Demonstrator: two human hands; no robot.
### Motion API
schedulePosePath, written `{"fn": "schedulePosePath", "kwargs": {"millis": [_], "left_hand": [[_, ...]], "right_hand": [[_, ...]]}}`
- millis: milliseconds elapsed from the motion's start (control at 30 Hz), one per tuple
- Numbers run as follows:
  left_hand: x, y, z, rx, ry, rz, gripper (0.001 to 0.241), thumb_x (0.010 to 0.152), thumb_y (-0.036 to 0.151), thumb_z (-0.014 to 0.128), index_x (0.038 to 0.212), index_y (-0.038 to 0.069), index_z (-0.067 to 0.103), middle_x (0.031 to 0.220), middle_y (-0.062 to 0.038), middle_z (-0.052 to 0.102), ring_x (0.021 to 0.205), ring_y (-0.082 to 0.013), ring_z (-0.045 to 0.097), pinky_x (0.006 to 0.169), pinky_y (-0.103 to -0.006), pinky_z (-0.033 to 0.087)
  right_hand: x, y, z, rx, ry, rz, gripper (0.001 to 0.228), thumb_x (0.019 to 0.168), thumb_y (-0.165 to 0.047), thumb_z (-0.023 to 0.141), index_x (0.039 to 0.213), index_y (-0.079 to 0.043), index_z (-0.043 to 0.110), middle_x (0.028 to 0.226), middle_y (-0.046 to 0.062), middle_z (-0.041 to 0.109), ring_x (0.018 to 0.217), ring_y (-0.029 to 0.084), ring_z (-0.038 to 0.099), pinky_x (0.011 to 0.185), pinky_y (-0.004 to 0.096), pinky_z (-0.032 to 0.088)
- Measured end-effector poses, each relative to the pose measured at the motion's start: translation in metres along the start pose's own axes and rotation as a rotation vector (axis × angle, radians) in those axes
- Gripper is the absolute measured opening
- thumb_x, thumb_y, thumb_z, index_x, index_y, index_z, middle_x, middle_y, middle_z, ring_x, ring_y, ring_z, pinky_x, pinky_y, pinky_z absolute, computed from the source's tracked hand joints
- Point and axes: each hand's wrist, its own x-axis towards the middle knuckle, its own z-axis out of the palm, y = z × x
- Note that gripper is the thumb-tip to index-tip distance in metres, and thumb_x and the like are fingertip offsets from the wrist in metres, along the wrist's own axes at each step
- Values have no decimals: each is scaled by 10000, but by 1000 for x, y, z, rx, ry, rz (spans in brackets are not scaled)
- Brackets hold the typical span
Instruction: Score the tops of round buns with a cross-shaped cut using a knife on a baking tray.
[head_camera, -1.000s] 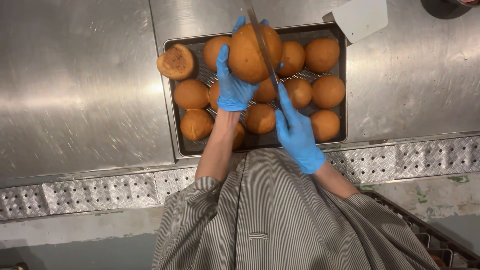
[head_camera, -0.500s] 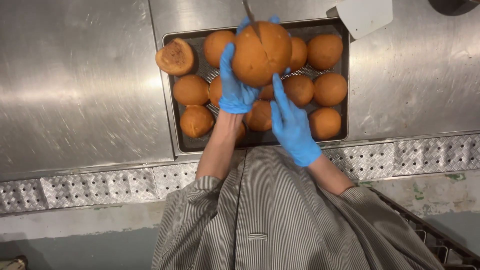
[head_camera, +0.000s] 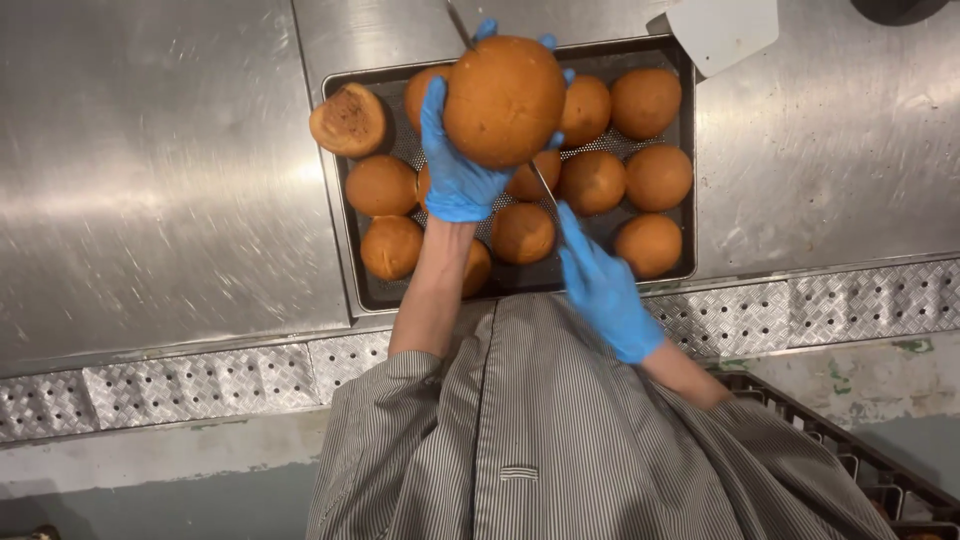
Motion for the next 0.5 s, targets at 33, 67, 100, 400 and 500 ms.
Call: {"fn": "schedulePosePath", "kwargs": {"millis": [33, 67, 100, 400, 500], "left_hand": [[4, 6, -4, -1, 1, 5, 725, 980, 474, 625, 1630, 270, 377, 1716, -175, 339, 1542, -506, 386, 1019, -656, 589], [7, 12, -8, 6, -6, 22, 749, 973, 506, 597, 1642, 261, 367, 1706, -174, 355, 1543, -484, 398, 1034, -659, 581], [11, 18, -12, 13, -13, 38, 775, 966, 539, 570, 1654, 252, 358, 1697, -172, 372, 1544, -461, 409, 1049, -661, 574], [0, 31, -40, 192, 318, 198, 712, 957, 551, 529, 1574, 215, 414, 1626, -144, 399, 1479, -431, 428, 979, -757, 559], [4, 7, -73, 123, 100, 136, 442, 1052, 459, 628, 1463, 322, 542, 1542, -2, 502, 1445, -305, 504, 1124, -812, 443]], "right_hand": [[-16, 9, -5, 1, -4, -3, 618, 965, -5, 606, 1541, -43, 387, 1279, 220, 700, 763, 383, 697, 598, 468, 517], [-31, 19, -10, -25, -119, 91, 637, 974, -34, 593, 1567, -91, 368, 1088, 167, 685, 688, 317, 653, 578, 443, 504], [-46, 29, -15, -51, -234, 185, 657, 983, -63, 580, 1594, -139, 349, 896, 115, 670, 613, 252, 608, 559, 419, 491], [-78, 58, -43, 51, -115, 507, 657, 1025, -2, 514, 1631, -108, 283, 652, 70, 554, 514, 167, 518, 472, 327, 464], [-15, 6, -40, 201, 52, 459, 610, 999, -48, 476, 1589, -11, 326, 802, 122, 670, 555, 170, 514, 509, 301, 392]]}}
